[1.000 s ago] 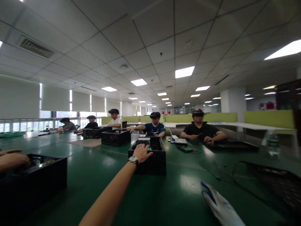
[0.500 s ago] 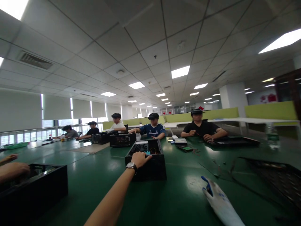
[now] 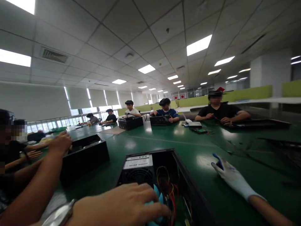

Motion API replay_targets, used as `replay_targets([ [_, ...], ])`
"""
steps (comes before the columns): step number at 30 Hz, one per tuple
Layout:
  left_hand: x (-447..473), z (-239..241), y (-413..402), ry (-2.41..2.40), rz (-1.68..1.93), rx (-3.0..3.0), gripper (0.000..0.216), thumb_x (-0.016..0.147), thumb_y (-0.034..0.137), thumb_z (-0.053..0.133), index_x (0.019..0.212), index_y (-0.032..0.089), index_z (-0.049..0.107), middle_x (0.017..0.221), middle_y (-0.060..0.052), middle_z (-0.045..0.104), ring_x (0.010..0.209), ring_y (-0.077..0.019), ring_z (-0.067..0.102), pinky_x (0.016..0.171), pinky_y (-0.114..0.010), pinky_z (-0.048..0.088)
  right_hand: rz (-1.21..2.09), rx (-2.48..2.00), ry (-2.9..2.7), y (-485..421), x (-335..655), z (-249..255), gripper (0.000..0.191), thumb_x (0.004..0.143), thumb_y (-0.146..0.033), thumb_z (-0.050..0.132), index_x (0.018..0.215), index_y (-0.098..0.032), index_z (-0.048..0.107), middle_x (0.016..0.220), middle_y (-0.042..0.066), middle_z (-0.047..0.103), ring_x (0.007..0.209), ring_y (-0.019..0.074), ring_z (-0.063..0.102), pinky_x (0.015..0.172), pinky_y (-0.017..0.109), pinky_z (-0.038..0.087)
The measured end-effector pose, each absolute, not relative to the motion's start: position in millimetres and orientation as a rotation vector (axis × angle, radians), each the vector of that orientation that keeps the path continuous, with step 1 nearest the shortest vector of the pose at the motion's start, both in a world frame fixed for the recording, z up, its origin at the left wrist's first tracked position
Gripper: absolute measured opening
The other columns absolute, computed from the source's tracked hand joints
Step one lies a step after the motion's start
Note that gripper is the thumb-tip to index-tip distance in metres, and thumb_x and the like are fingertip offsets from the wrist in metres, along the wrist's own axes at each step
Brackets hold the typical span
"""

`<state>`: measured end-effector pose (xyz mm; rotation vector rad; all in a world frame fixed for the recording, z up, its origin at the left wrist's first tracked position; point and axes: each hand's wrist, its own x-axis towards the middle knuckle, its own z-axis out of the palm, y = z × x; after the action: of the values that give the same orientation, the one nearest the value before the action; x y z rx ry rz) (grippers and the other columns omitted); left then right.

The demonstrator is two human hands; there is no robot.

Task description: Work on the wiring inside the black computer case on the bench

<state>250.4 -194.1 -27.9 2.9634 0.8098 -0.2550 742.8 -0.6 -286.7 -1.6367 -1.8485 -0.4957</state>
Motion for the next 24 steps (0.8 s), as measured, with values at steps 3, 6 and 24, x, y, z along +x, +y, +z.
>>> replay_targets([
  [3, 242, -43, -180, 0.621, -0.333, 3.078, 0.08, 0.09, 0.038, 0.069, 0.155, 0.042, 0.022, 0.155, -0.011, 0.038, 0.138, -0.0345, 0.044, 0.11, -0.053, 0.044, -0.474, -1.642, -1.921, -25, 726, -278, 0.048, 0.08, -0.024, 0.037, 0.11, -0.017, 0.074, 0.139, 0.02, 0.057, 0.129, 0.0416, 0.054, 0.101, 0.058, 0.049],
  [6, 240, -80, -154, 0.518, -0.413, 3.124, 0.112, 0.072, 0.048, 0.086, 0.158, 0.036, 0.014, 0.161, -0.022, 0.023, 0.144, -0.0446, 0.033, 0.109, -0.063, 0.041, -0.481, -1.658, -1.945, -61, 706, -271, 0.048, 0.079, -0.023, 0.038, 0.112, -0.018, 0.073, 0.138, 0.019, 0.059, 0.132, 0.0396, 0.051, 0.104, 0.057, 0.047],
  [24, 189, -28, -213, 0.635, -0.082, 3.331, 0.085, 0.081, 0.036, 0.069, 0.151, 0.055, 0.025, 0.16, 0.001, 0.03, 0.137, -0.0347, 0.045, 0.109, -0.045, 0.047, 0.239, -1.061, -2.596, -171, 476, -45, 0.03, 0.089, -0.028, 0.062, 0.117, -0.018, 0.064, 0.111, 0.006, 0.07, 0.096, 0.0191, 0.064, 0.084, 0.028, 0.05],
])
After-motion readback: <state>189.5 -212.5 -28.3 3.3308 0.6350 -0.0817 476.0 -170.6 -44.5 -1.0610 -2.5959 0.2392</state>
